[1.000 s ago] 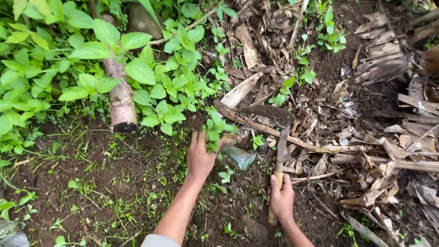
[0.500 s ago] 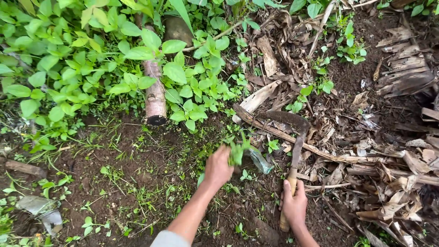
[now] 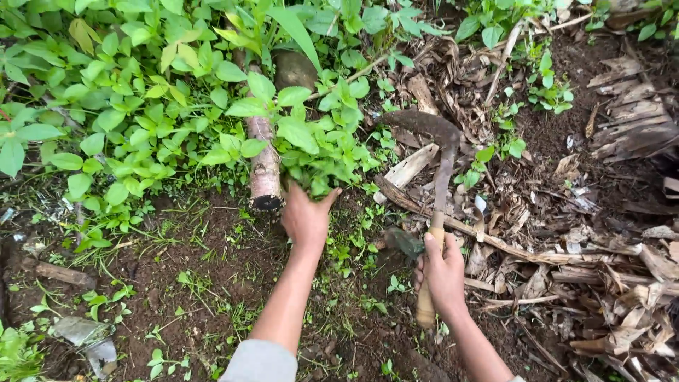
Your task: The person uses a sickle to cut weeds and uproot small plants from the soil in a garden area. They repeatedly swing the tool to sever stems and then pull the vegetation by hand, clearing a patch of ground near existing plants and debris.
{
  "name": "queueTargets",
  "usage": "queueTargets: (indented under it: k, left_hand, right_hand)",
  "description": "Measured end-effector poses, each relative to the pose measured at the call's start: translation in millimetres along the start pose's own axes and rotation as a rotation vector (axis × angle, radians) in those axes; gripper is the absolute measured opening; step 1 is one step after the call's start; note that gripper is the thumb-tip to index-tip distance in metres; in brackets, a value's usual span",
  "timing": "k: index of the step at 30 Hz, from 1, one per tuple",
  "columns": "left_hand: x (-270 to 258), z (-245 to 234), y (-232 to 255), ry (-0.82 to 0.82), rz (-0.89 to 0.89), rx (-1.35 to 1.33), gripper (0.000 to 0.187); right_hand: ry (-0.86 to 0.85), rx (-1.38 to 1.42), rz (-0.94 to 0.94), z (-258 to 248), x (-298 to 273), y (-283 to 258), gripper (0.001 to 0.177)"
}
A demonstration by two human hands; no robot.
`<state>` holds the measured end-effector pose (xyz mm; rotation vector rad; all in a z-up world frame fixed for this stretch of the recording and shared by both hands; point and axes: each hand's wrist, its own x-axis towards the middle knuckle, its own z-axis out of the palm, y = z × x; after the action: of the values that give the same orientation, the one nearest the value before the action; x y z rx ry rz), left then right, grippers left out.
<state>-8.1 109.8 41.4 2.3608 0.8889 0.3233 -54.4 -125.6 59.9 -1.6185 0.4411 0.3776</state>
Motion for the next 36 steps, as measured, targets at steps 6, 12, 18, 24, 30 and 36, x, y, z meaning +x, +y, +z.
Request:
queueTargets:
  k: [6,12,18,24,30,36]
  left_hand:
    - [20.1,26.9,28.6,-0.119,0.014,-0.047,0.044]
    - [18.8,36.9,0.9,0.003,0.215,-0.458,0.015]
    - [8.5,-5.8,-1.6,-0.474,-0.266,-0.249,0.051]
    - [34.9,11.5,55.1,-0.106,0.133,-0.348,0.063]
    - [58.4,32.5,58.1,-0.150,0.104,0.073,0.042]
    - [66.8,53.1,21.7,-0.157,0.170,-0.155,0.045]
  right_hand:
    - [0.019,0.009,0.060,-22.3,-3.6,36.4,0.021]
    - [0.062,0.009,0.082,-30.3,0.1,61.7,0.019]
    - [0.165,-0.132,0.031,-62.4,10.0,100.2,0.017]
    - [0.223,-0.150,0.013,-75.8,13.7,136.8,0.020]
    - [0.187,-0.252,0.049,-80.3,17.7,141.2,0.019]
    - [0.162,-0.278,0.038,-80.3,19.6,145.9,0.018]
